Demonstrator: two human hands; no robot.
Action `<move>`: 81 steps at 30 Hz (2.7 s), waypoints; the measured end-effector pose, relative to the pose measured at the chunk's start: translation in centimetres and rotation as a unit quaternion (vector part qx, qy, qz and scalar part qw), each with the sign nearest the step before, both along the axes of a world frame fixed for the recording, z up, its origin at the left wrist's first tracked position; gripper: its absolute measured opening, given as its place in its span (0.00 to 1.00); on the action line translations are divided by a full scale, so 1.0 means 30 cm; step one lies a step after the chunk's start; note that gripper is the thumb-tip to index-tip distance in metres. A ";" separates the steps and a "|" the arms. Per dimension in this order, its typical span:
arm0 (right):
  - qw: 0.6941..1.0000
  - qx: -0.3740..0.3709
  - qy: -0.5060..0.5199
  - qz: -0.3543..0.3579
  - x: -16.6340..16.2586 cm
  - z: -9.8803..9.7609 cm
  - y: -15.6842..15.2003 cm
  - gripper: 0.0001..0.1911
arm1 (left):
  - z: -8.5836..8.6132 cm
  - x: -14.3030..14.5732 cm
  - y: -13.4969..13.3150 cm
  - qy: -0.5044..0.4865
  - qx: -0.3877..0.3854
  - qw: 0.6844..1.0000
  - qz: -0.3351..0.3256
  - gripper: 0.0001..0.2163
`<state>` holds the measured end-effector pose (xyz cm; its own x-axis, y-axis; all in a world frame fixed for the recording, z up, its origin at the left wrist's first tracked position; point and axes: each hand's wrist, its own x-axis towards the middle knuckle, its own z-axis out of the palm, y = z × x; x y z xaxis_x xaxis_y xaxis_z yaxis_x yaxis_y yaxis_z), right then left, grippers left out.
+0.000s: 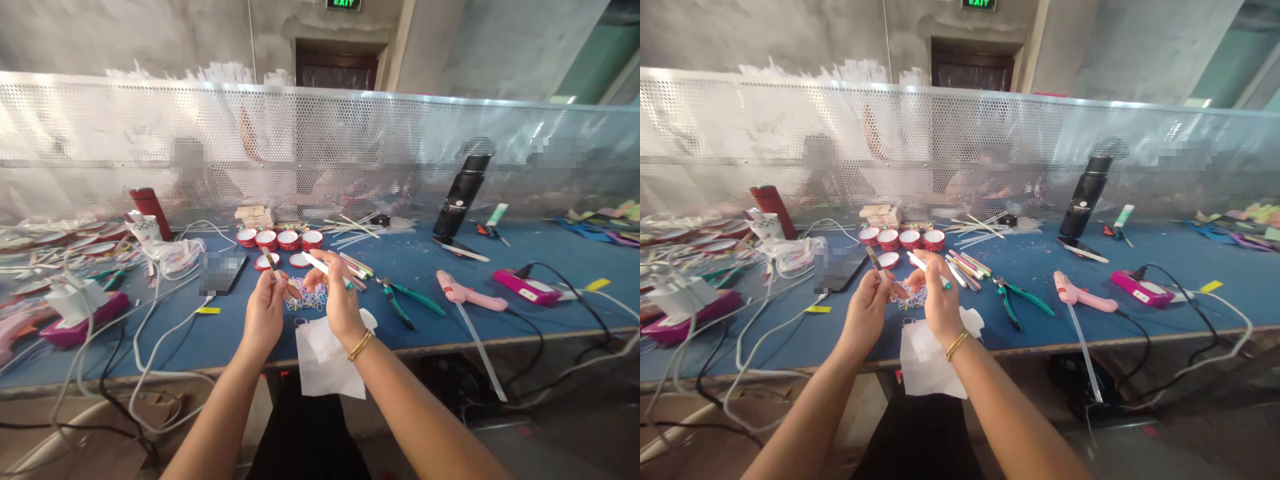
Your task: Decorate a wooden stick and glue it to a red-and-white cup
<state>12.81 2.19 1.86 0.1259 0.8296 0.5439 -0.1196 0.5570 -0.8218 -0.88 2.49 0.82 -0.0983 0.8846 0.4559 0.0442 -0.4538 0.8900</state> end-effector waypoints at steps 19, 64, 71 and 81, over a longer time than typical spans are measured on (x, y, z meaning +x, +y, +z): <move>0.995 0.069 -0.056 -0.050 0.014 -0.042 -0.067 0.05 | -0.051 0.011 -0.018 0.118 -0.018 0.989 -0.086 0.18; 0.967 0.146 -0.144 -0.153 0.031 -0.109 -0.057 0.09 | -0.043 0.008 -0.055 0.176 0.020 0.981 -0.079 0.14; 0.960 0.154 -0.163 -0.167 0.031 -0.109 -0.057 0.08 | -0.042 0.010 -0.054 0.185 0.020 0.980 -0.065 0.15; 0.961 0.139 -0.179 -0.162 0.028 -0.115 -0.052 0.08 | -0.058 0.003 -0.047 0.211 0.015 0.976 -0.046 0.16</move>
